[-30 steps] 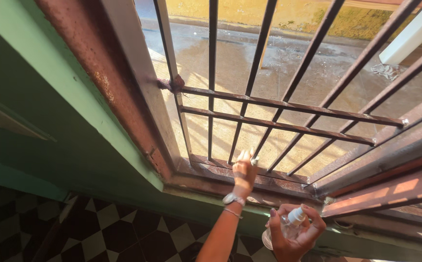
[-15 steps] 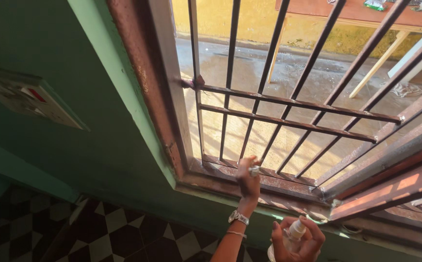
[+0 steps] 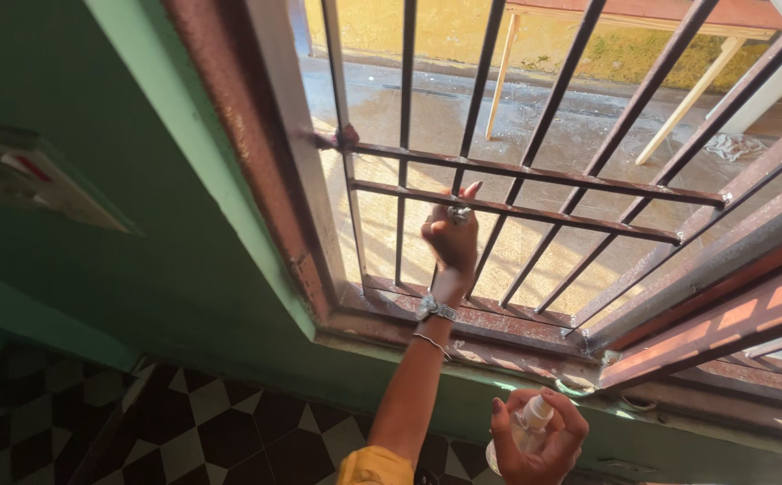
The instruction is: The person cleans a metal window grille by repeatedly spraying a clear liquid from a spray bottle and wiping the bars with a white cloth. The person works methodically across the grille, focusing on individual bars and the frame.
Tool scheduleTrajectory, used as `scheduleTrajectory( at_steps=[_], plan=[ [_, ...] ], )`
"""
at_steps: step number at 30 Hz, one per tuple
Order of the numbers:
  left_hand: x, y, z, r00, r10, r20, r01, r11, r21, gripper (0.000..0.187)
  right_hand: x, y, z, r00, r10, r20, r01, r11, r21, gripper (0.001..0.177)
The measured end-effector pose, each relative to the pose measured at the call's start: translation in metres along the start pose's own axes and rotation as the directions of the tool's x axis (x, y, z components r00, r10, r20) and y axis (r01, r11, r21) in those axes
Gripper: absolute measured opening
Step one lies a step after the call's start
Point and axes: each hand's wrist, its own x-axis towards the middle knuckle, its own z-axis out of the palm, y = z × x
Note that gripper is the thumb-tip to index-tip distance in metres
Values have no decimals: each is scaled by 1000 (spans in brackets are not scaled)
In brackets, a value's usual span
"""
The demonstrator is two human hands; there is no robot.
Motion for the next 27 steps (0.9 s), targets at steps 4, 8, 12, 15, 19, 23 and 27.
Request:
scheduleTrajectory(
  at_steps=[4,8,12,15,19,23,27],
  plan=[
    [-1,-3,-6,994,100,-51,-107,983,-149,12,3,9,1,998,35,43,-34,999,-29,64],
    [-1,-1,-14,991,124,42,-119,987,-110,17,0,11,8,997,54,53,-50,996,-74,63],
    [-14,-27,-2,996,47,76,-44,998,-48,17,-5,12,14,994,88,67,-86,995,-40,63],
    [-44,-78,24,964,242,-111,-235,969,72,30,-6,13,13,994,84,72,-82,996,-24,62],
    [-110,-154,16,923,-172,345,57,946,320,28,-7,16,8,996,81,43,-80,996,-38,64],
    [-149,-174,-28,826,-285,487,99,923,371,29,-9,18,2,996,91,14,-90,993,-80,64],
    [-147,-173,-38,873,-126,471,-22,955,295,25,-4,14,-1,990,139,-10,-140,989,-55,63]
  ],
)
